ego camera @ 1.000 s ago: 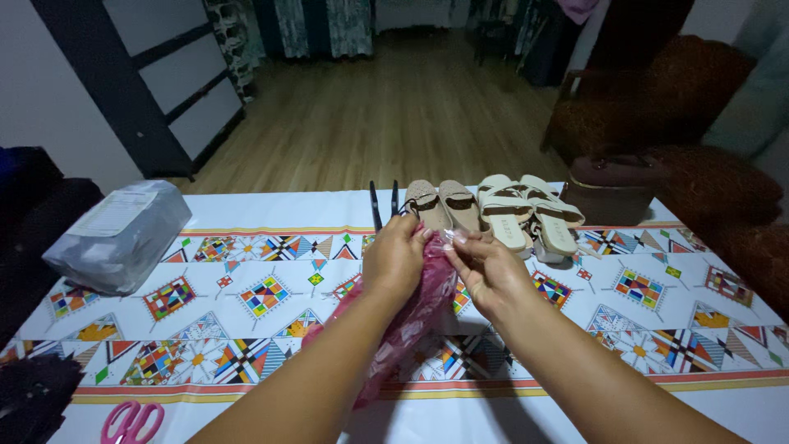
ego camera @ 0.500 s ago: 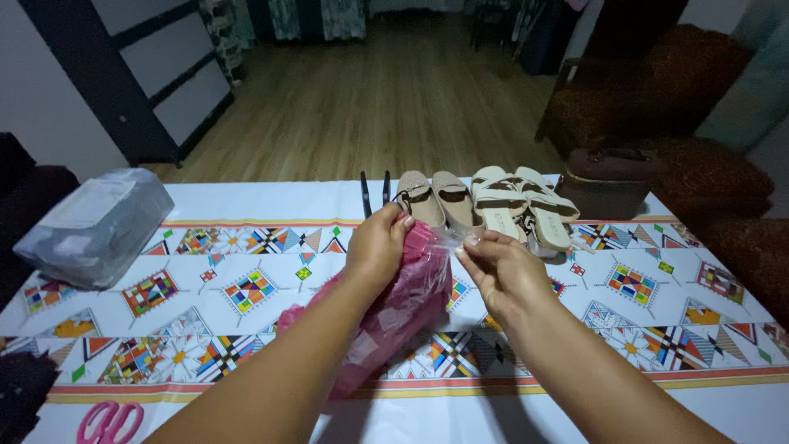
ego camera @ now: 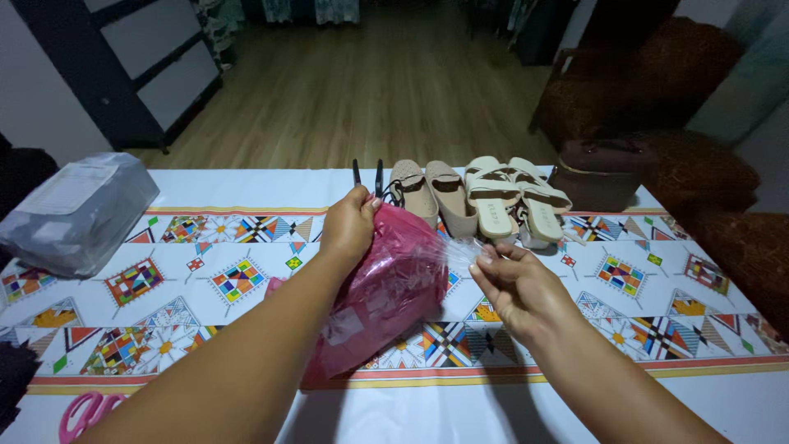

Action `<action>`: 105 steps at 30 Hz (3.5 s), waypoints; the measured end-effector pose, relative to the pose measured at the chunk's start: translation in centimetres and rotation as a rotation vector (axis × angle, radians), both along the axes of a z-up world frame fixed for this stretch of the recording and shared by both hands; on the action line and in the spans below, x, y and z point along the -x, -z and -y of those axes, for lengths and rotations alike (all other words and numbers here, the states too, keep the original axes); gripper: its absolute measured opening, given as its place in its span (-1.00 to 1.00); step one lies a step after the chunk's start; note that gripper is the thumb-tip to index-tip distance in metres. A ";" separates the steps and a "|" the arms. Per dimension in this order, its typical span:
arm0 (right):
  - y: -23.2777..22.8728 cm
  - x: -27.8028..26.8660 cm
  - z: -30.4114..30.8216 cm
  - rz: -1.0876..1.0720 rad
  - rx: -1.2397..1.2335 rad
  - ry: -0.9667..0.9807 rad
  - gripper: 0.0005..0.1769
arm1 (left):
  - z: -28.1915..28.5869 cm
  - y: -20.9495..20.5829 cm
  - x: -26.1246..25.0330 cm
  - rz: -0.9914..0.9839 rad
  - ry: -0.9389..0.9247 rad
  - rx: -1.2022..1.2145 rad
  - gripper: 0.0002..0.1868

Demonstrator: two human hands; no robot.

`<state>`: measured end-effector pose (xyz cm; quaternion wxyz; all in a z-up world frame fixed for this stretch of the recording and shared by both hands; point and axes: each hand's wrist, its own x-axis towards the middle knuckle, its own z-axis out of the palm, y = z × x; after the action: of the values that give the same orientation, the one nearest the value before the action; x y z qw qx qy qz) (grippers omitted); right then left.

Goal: The person unwraps plastic wrap from a pink shoe box, opens the lid, removes tissue paper, and takes out a pair of white platform sandals, placing them on the table. They then place the sandals into a pink plastic bag, remove a paper receipt from the bag, and tie the bag closed.

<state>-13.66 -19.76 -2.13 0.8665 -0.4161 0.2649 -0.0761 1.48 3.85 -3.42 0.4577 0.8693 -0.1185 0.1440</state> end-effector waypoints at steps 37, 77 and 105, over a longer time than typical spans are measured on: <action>10.5 5.5 9.2 -0.016 -0.070 -0.097 -0.41 | -0.9 -0.5 -2.8 -0.238 -0.065 0.037 -0.37; 1.7 -9.3 -6.4 -0.056 0.341 -0.789 -0.74 | -3.9 5.0 12.7 -0.913 -0.223 0.595 0.07; 6.6 -3.5 -2.7 -0.184 0.680 -0.738 -0.87 | -4.0 7.5 10.4 -0.317 -0.131 -0.189 -0.61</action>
<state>-10.15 -17.02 -8.77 0.6244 -0.7453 0.1359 0.1901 -8.96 7.89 -10.91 0.3767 0.9260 -0.0012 0.0228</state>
